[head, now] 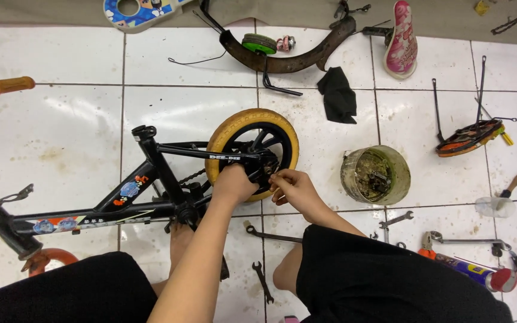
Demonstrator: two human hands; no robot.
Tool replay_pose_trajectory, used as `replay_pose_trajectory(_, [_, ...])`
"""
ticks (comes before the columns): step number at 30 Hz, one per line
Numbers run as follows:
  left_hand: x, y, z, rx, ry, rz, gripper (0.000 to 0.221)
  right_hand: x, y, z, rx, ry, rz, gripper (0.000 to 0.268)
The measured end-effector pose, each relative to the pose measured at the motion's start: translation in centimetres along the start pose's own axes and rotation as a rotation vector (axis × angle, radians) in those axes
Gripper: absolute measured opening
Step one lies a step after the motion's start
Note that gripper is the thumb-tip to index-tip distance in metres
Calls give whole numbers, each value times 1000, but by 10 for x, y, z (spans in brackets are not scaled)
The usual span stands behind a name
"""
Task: Adjusting the tension of a bicycle chain by loosening axle nuts with a wrench and repositioning the rear wheel.
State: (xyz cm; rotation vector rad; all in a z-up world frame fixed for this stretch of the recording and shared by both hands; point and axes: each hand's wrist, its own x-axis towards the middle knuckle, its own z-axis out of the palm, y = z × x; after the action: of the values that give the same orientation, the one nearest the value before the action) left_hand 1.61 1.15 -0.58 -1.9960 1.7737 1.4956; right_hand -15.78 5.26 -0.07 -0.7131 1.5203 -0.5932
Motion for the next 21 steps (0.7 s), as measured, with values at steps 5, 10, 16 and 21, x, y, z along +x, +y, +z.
replay_pose_trajectory(5, [0,2,-1,-10,9,-11,42,7,-7,-2,-88,-20,-58,34])
replay_pose_trajectory(10, [5,0,1,-10,7,-17,41,10,-22,3,-116,-25,38,41])
replay_pose_trajectory(16, [5,-1,-1,-31,23,-4,40,27,-33,2,-165,-107,160,40])
replay_pose_trajectory(21, [2,-2,0,-27,15,11,42,30,-44,2,-544,-144,39,32])
